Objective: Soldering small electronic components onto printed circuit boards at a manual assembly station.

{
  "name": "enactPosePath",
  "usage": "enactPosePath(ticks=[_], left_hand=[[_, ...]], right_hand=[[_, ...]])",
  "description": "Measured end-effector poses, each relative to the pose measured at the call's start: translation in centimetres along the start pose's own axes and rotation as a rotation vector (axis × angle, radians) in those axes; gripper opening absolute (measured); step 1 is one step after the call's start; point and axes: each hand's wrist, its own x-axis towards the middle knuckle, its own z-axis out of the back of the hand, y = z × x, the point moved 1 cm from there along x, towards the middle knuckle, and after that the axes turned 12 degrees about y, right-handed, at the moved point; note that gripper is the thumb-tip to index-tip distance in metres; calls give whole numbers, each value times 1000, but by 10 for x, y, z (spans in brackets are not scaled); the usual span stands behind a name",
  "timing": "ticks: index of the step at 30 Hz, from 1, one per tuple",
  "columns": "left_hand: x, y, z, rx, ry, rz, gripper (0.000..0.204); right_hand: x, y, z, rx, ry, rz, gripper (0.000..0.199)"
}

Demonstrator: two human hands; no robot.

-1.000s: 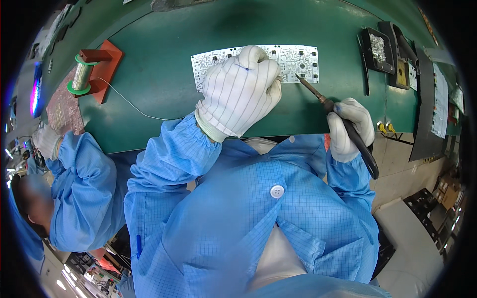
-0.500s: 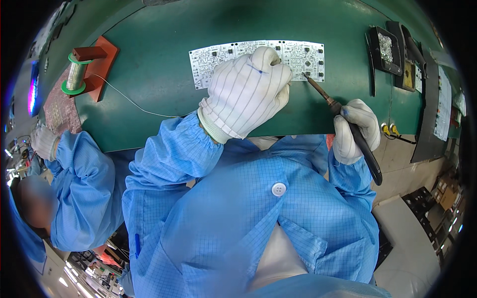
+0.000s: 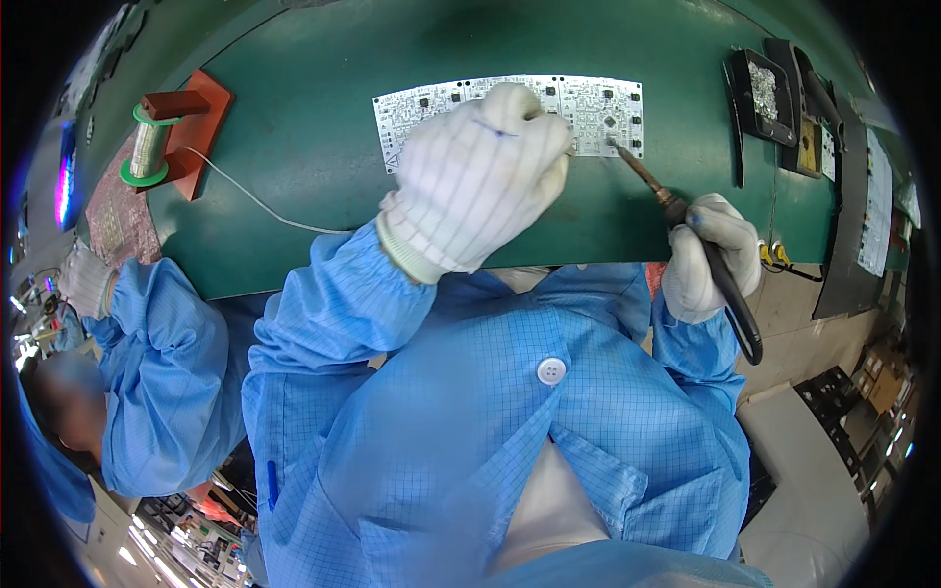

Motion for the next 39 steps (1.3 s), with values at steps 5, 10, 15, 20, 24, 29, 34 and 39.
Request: enactPosePath(ticks=[5, 10, 15, 20, 24, 29, 34, 39], left_hand=[[-22, 18, 24, -77, 22, 135, 13], [-39, 38, 27, -68, -199, 35, 17], [-44, 39, 20, -56, -161, 36, 15], [-42, 30, 14, -38, -127, -10, 15], [-41, 30, 10, -24, -144, -26, 15], [-42, 31, 8, 0, -138, -10, 16], [-42, 31, 6, -7, -141, 1, 16], [-41, 32, 4, 5, -144, -16, 16]], right_hand=[[-6, -3, 32, -153, -368, -301, 19], [13, -26, 60, -447, -476, -83, 19], [10, -12, 43, -336, -472, -264, 17], [8, 11, -21, 56, 170, 65, 33], [14, 15, -49, -100, 110, 184, 29], [15, 16, -49, -104, 148, 141, 29], [14, 16, -49, -179, 158, 140, 28], [14, 16, -49, -172, 163, 112, 27]])
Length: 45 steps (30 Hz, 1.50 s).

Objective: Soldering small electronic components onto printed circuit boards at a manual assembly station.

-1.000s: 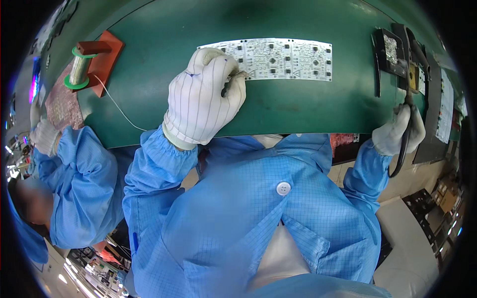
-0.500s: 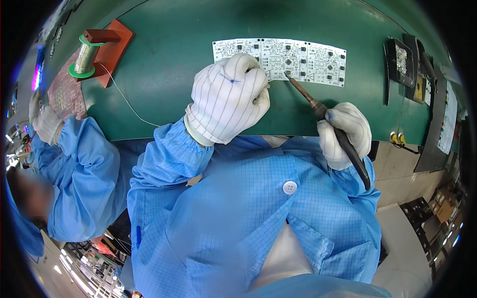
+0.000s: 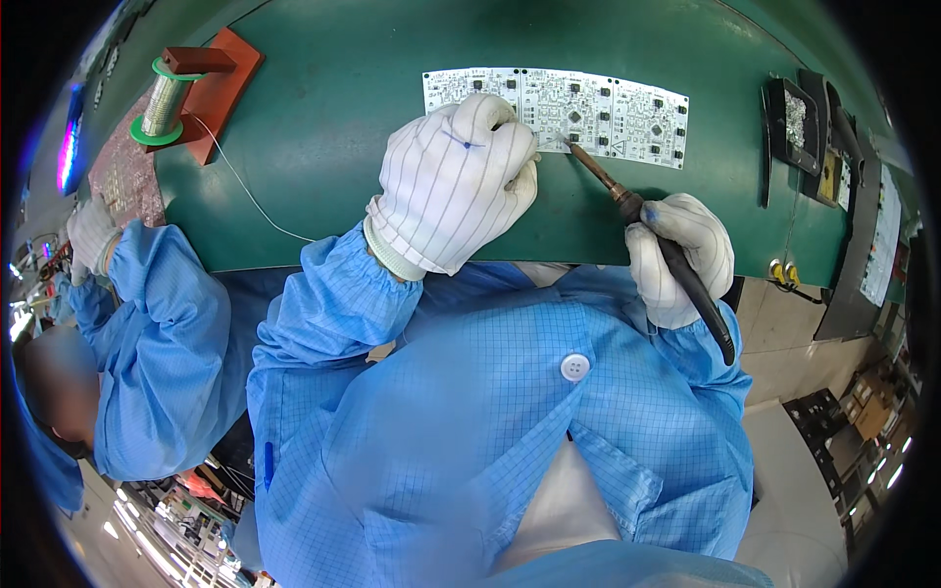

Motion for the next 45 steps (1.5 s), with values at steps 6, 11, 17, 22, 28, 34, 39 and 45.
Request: enactPosePath(ticks=[6, 11, 17, 22, 28, 34, 39, 45], left_hand=[[0, 1, 2, -41, 13, 3, 17], [-1, 1, 3, -37, 10, -7, 18], [-1, 3, 1, -38, 25, -12, 18], [0, 3, 4, -21, 50, -17, 19], [0, 3, 4, -60, 24, -3, 17], [1, 2, 4, -90, 36, -10, 18], [5, -13, -4, -64, 37, -1, 19], [6, -17, -8, 4, 23, -6, 18]], right_hand=[[0, -1, 0, 64, -17, 6, 28], [6, -2, 3, 83, 40, 167, 29], [8, 1, 2, 9, 81, 203, 29], [9, 1, 0, 11, 76, 195, 29], [9, -2, 0, 96, 65, 155, 29], [-2, -4, 8, 238, -98, -10, 28], [-5, -8, 18, 190, -61, -11, 28], [0, -6, 17, 0, 40, 174, 26]])
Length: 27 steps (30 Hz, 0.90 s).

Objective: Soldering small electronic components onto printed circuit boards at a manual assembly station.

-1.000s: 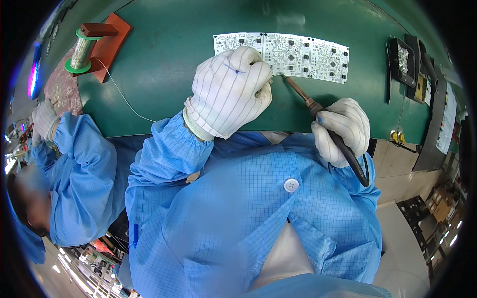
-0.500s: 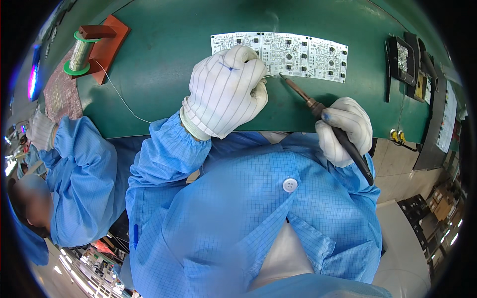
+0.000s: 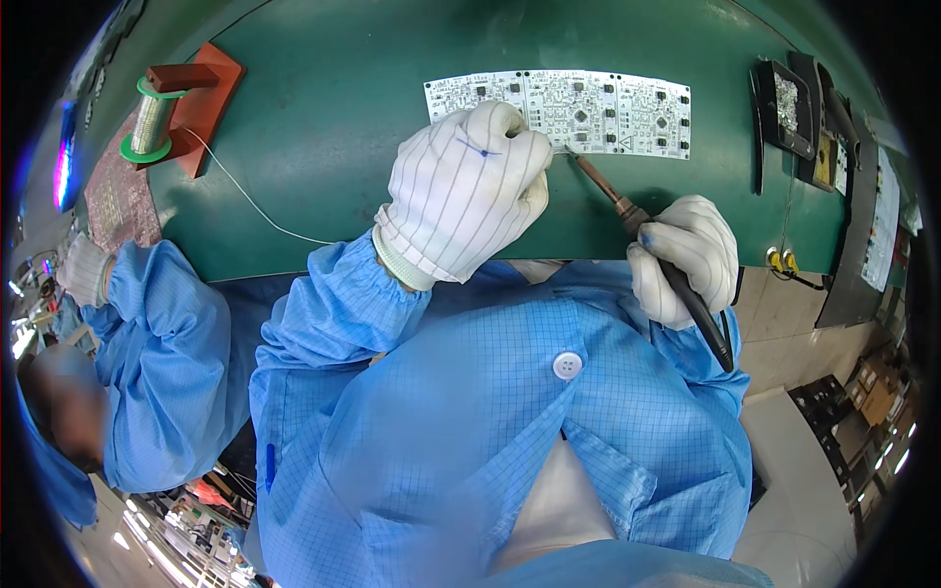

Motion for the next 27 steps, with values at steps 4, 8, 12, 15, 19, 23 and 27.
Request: enactPosePath(ticks=[4, 8, 12, 15, 19, 23, 27], left_hand=[[0, 1, -2, 11, 0, 4, 17], [0, 2, -2, 14, -4, 10, 17], [-1, 2, -1, 3, 7, 11, 17], [-1, 3, -1, -10, 3, 12, 17], [0, 4, 0, -63, 2, 13, 16], [0, 4, 2, -69, 9, 19, 16], [0, 3, 4, -81, 21, 24, 16]], right_hand=[[1, 3, 2, -70, 55, 24, 26], [1, 3, 3, -81, 74, 46, 26], [4, 4, 1, -113, 93, 58, 27], [6, 4, 0, -98, 78, 66, 27], [1, -1, 5, 57, 39, 4, 27], [-17, -11, 27, 78, -74, -189, 25], [-36, -23, 52, -157, -567, -430, 19]])
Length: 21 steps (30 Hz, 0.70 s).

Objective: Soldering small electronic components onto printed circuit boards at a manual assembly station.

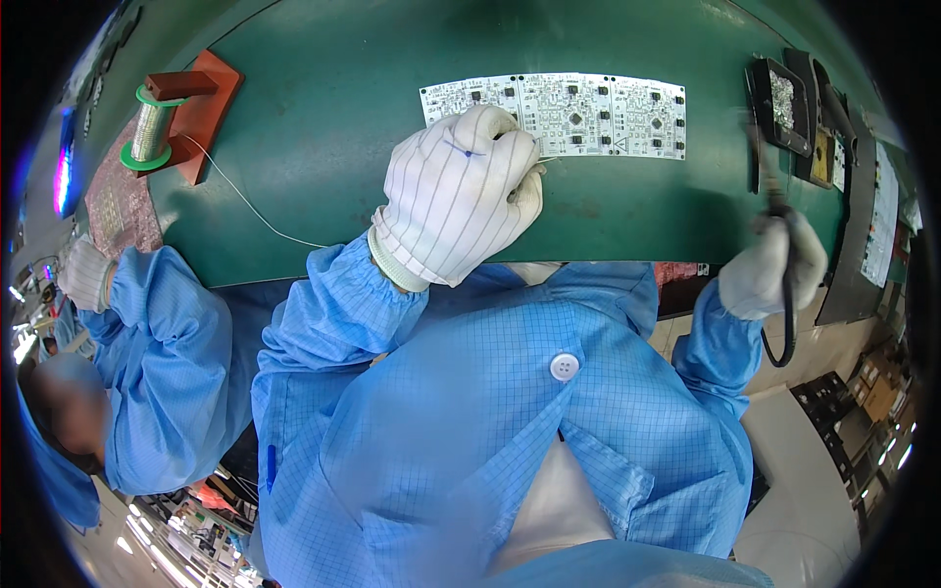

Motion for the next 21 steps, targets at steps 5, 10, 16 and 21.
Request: enactPosePath(ticks=[5, 10, 16, 21], left_hand=[[0, 1, 2, -59, -16, -12, 17], [-1, 9, 15, -168, -221, 63, 16], [-18, 31, 34, -56, -169, 284, 15], [-25, 44, 32, -156, -128, 421, 11]], right_hand=[[20, -28, 12, -166, -187, -236, 22], [19, -11, 3, -65, -154, -205, 20], [13, 14, -33, 76, -13, -135, 18], [9, 15, -44, 86, 171, -138, 18]])
